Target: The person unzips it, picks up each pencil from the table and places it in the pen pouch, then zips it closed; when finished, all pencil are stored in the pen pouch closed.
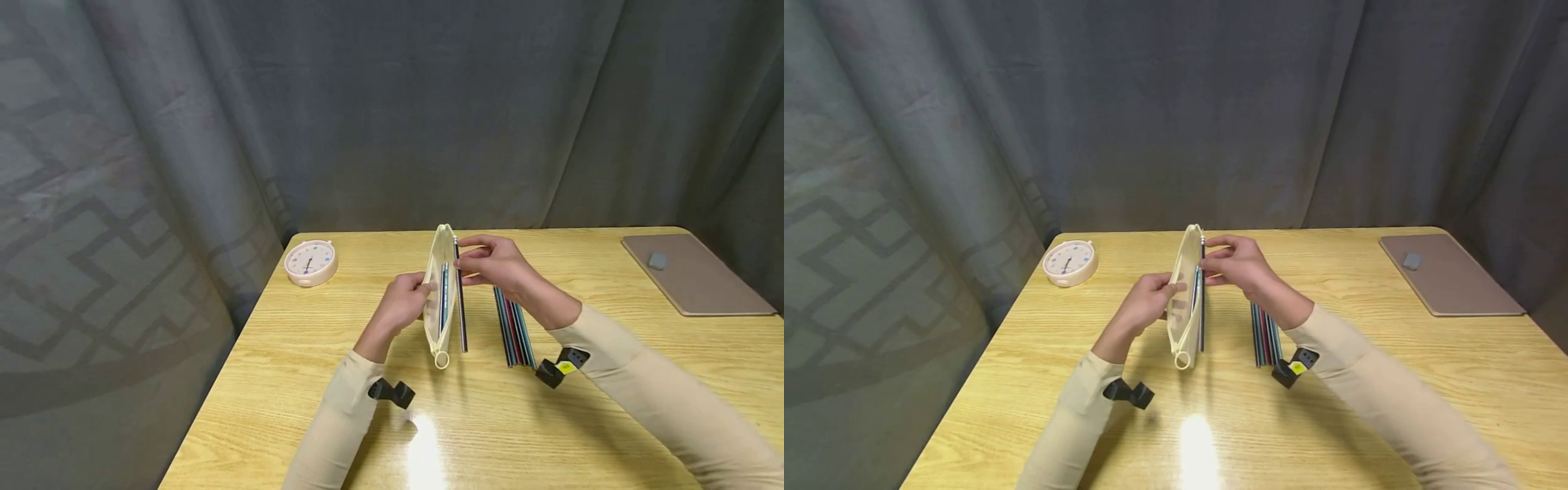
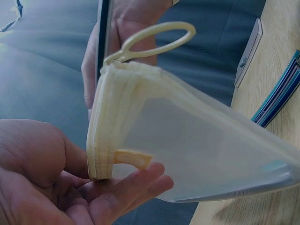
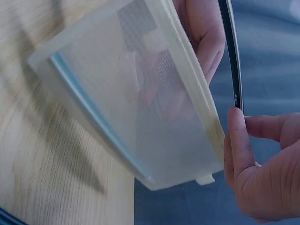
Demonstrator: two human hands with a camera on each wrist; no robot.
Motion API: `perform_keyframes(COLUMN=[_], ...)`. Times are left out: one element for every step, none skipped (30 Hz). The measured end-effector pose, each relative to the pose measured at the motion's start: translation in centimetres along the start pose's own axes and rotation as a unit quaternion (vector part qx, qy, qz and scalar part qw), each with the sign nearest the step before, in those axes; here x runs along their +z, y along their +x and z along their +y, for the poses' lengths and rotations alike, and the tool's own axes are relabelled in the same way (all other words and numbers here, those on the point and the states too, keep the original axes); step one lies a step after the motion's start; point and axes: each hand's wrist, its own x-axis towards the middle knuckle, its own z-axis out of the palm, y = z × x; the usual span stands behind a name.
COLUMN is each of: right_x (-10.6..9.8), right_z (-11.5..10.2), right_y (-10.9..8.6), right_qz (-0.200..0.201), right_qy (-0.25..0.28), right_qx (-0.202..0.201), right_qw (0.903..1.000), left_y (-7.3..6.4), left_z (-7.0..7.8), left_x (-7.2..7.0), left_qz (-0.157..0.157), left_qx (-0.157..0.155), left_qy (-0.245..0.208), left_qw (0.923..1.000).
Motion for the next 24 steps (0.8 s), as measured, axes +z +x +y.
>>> perform_keyframes(right_x=[0.1,0.2,0.3,0.4,0.5,0.5,0.6,0.6,0.7,0.8,0.8,0.8,0.9,0.9,1.0,1.0,1.0,1.1,1.1,1.2,1.2,1.3,1.4,1.4], right_z=[-0.1,-0.2,-0.3,-0.3,-0.4,-0.5,-0.5,-0.5,-0.6,-0.5,-0.5,-0.5,-0.4,-0.4,-0.4,-0.3,-0.4,-0.4,-0.4,-0.4,-0.4,-0.4,-0.4,-0.4], right_y=[0.0,0.0,0.0,0.0,0.0,0.0,0.0,0.0,0.0,0.1,0.1,0.1,0.1,0.2,0.2,0.2,0.3,0.3,0.4,0.5,0.5,0.6,0.6,0.6], right_qz=[0.001,0.002,0.004,0.007,0.010,0.013,0.017,0.020,0.023,0.026,0.028,0.030,0.033,0.036,0.039,0.042,0.046,0.050,0.054,0.058,0.062,0.066,0.069,0.073], right_qy=[0.000,0.002,0.004,0.008,0.012,0.015,0.020,0.025,0.029,0.034,0.038,0.040,0.042,0.042,0.045,0.047,0.051,0.054,0.059,0.063,0.067,0.069,0.070,0.069], right_qx=[-0.002,-0.004,-0.005,-0.007,-0.008,-0.010,-0.013,-0.016,-0.019,-0.023,-0.025,-0.029,-0.032,-0.035,-0.038,-0.041,-0.044,-0.049,-0.054,-0.059,-0.065,-0.070,-0.075,-0.079], right_qw=[1.0000,1.0000,1.0000,0.9999,0.9998,0.9997,0.9996,0.9994,0.9991,0.9988,0.9986,0.9983,0.9981,0.9978,0.9975,0.9972,0.9967,0.9961,0.9954,0.9946,0.9937,0.9930,0.9923,0.9918], left_y=[0.0,0.0,0.0,0.0,0.0,0.0,0.0,0.0,0.0,0.0,0.0,0.0,0.1,0.1,0.1,0.1,0.1,0.1,0.1,0.1,0.0,0.0,0.0,0.0], left_z=[0.1,0.1,0.1,0.1,0.2,0.2,0.2,0.2,0.2,0.2,0.1,0.1,0.1,0.0,0.0,0.0,0.0,0.0,0.0,0.0,0.0,0.0,0.1,0.1], left_x=[0.0,0.0,0.1,0.1,0.1,0.2,0.2,0.2,0.3,0.3,0.3,0.3,0.3,0.2,0.2,0.2,0.2,0.2,0.1,0.1,0.1,0.1,0.1,0.1], left_qz=[0.000,-0.001,-0.001,-0.001,-0.001,-0.001,-0.001,-0.001,-0.001,0.000,0.000,0.001,0.001,0.002,0.002,0.003,0.004,0.005,0.005,0.006,0.006,0.007,0.007,0.007], left_qx=[-0.001,-0.001,-0.001,0.000,0.001,0.002,0.003,0.004,0.005,0.006,0.006,0.006,0.007,0.006,0.006,0.006,0.006,0.006,0.006,0.007,0.007,0.007,0.007,0.007], left_qy=[0.001,0.002,0.003,0.005,0.005,0.007,0.009,0.012,0.014,0.016,0.018,0.021,0.021,0.023,0.024,0.025,0.026,0.026,0.025,0.025,0.023,0.022,0.021,0.020], left_qw=[1.0000,1.0000,1.0000,1.0000,1.0000,1.0000,1.0000,0.9999,0.9999,0.9998,0.9998,0.9998,0.9997,0.9997,0.9997,0.9997,0.9996,0.9996,0.9997,0.9997,0.9997,0.9997,0.9997,0.9997])
